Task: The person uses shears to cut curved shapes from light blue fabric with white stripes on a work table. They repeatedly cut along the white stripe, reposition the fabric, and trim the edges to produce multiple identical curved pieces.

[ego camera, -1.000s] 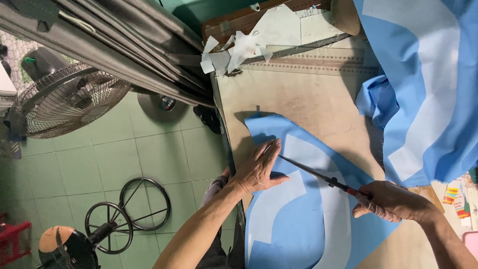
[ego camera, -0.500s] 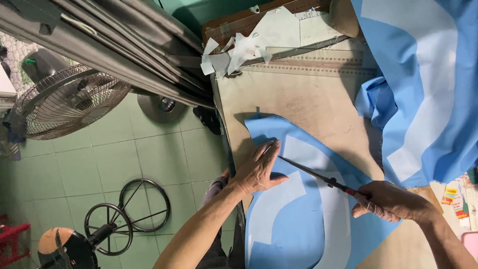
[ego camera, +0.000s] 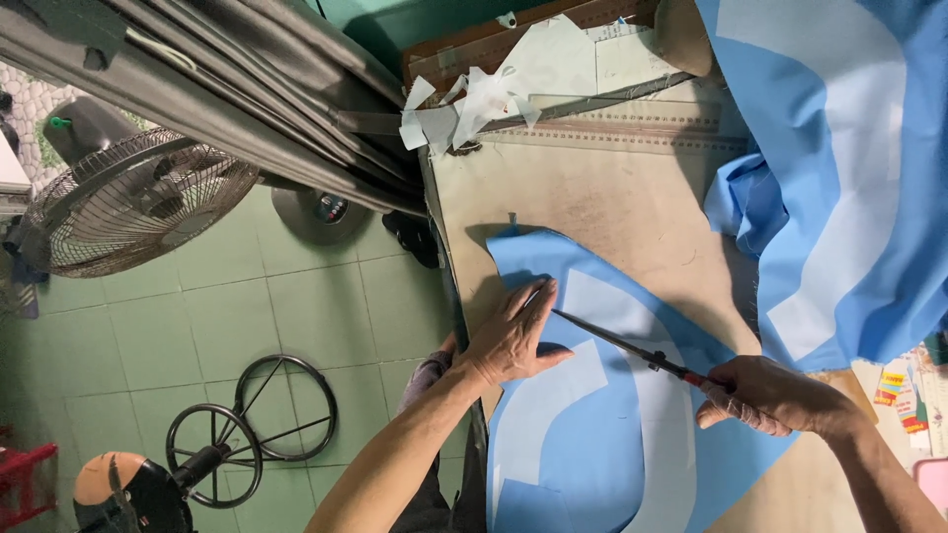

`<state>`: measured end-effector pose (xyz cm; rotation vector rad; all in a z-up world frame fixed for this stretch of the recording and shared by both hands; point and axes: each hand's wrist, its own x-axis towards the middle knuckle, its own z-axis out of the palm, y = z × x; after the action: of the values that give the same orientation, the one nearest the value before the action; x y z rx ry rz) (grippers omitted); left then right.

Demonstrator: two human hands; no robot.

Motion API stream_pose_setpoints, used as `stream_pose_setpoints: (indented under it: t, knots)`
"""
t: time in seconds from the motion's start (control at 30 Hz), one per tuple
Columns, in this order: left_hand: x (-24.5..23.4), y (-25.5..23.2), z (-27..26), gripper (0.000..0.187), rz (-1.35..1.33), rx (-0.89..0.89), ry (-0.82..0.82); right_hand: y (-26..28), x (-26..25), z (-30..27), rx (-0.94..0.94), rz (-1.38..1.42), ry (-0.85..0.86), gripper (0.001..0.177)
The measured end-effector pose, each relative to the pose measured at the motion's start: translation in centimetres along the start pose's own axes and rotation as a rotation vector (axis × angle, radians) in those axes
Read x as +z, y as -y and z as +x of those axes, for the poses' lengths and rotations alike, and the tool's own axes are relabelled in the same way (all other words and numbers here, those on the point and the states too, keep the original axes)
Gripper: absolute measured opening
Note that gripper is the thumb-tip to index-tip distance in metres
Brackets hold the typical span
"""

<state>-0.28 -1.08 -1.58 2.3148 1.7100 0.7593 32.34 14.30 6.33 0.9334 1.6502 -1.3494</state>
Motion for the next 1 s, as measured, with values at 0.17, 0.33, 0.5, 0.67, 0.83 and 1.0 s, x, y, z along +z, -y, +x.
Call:
stream_pose_setpoints:
  t: [0.17, 0.33, 0.5, 0.67, 0.83, 1.0]
  knots:
    - [0.1, 0.0, -0.1, 0.100, 0.021, -0.035, 0.036, -1.0, 0.2, 0.4, -0.158, -0.016, -0.057, 0.041]
    - [-0.2, -0.1, 0.2, 0.098, 0.006, -0.001, 0.007, -0.5, 0.1, -0.1, -0.054, 0.154, 0.012, 0.028]
    - [-0.2, -0.1, 0.0, 0.101, 0.038, 0.031, -0.018, 3.6, -0.6, -2.2, 0.183, 0.323, 0.048, 0.030]
    - [-0.2, -0.4, 0.1, 0.076, 0.017, 0.007, -0.097, 3.9, 1.7, -3.9, 0.156, 0.313, 0.013, 0.072]
    - [1.1, 0.4, 0.0, 0.057, -0.023, 0.064, -0.192, 4.9, 5.8, -4.3, 0.183, 0.511, -0.025, 0.030]
    - [2.0, 1.0, -0.6, 0.054, -0.057, 0.133, -0.202, 6.8, 9.3, -4.9, 0.104, 0.553, -0.040, 0.032]
